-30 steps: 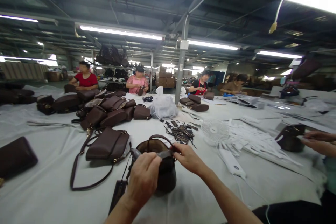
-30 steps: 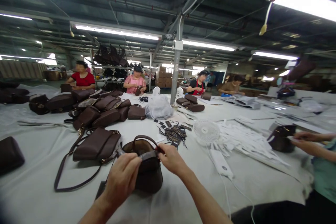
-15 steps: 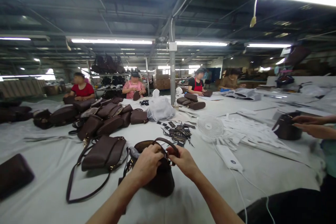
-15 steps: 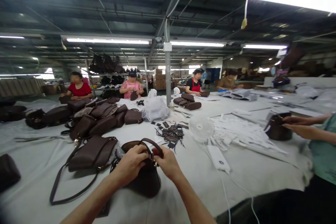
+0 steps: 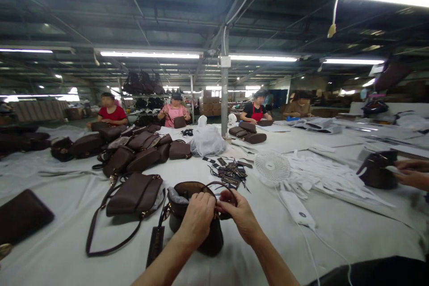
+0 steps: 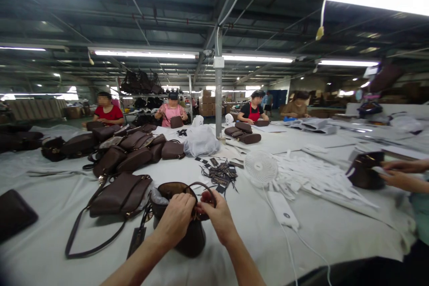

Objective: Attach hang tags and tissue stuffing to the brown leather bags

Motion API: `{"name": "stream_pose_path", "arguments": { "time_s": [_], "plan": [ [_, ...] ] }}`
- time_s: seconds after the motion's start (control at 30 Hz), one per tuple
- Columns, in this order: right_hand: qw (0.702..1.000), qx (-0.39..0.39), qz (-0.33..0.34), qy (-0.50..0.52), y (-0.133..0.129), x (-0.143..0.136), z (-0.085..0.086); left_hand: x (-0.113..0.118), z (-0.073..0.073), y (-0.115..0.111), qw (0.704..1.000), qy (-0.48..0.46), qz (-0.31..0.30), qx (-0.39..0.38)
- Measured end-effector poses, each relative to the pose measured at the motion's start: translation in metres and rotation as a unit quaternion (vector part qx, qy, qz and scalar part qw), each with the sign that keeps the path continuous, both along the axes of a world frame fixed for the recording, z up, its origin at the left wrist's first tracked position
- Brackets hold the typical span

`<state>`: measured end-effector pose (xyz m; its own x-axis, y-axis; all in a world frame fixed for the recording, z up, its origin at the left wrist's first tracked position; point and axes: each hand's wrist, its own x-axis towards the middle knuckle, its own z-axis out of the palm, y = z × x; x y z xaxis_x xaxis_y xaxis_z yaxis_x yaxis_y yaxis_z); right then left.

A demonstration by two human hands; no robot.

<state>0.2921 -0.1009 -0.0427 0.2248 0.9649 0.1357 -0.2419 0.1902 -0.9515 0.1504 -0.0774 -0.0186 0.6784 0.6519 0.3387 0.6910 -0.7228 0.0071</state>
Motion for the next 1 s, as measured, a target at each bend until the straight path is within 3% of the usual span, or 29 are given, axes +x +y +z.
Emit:
{"name": "stream_pose_path", "arguments": {
  "time_s": [0.17, 0.33, 0.43, 0.5, 0.57, 0.63, 0.67, 0.7, 0.77, 0.83, 0.87, 1.0],
  "plan": [
    [0.999, -0.011, 0.002, -0.037, 0.0, -0.002, 0.005, -0.01, -0.012, 0.009, 0.996, -0.04, -0.076, 0.028],
    [0.988, -0.013, -0.008, -0.156, -0.002, 0.002, 0.012, -0.012, -0.022, 0.01, 0.988, -0.05, -0.106, 0.103],
    [0.963, -0.011, -0.027, -0.267, -0.005, -0.003, 0.022, -0.011, -0.029, 0.009, 0.979, -0.087, -0.121, 0.136],
    [0.916, -0.017, -0.064, -0.396, -0.006, -0.012, 0.036, -0.01, -0.033, 0.009, 0.973, -0.101, -0.136, 0.158],
    [0.842, -0.03, -0.082, -0.533, -0.006, -0.026, 0.054, -0.009, -0.037, 0.01, 0.97, -0.106, -0.139, 0.167],
    [0.773, -0.045, -0.072, -0.628, -0.005, -0.037, 0.075, -0.009, -0.04, 0.012, 0.97, -0.118, -0.133, 0.164],
    [0.757, -0.044, -0.057, -0.649, -0.004, -0.039, 0.084, -0.009, -0.041, 0.013, 0.971, -0.127, -0.129, 0.158],
    [0.759, -0.03, -0.032, -0.65, -0.003, -0.038, 0.091, -0.009, -0.041, 0.014, 0.972, -0.134, -0.124, 0.15],
    [0.801, 0.02, 0.046, -0.596, -0.005, -0.027, 0.095, -0.01, -0.039, 0.014, 0.978, -0.14, -0.1, 0.122],
    [0.858, 0.064, 0.113, -0.498, -0.009, -0.01, 0.08, -0.01, -0.034, 0.013, 0.986, -0.131, -0.063, 0.084],
    [0.881, 0.068, 0.12, -0.453, -0.012, -0.001, 0.065, -0.01, -0.031, 0.012, 0.989, -0.125, -0.046, 0.069],
    [0.945, -0.016, 0.011, -0.328, -0.022, 0.006, -0.024, -0.008, -0.028, 0.009, 0.991, -0.119, -0.019, 0.059]
  ]
}}
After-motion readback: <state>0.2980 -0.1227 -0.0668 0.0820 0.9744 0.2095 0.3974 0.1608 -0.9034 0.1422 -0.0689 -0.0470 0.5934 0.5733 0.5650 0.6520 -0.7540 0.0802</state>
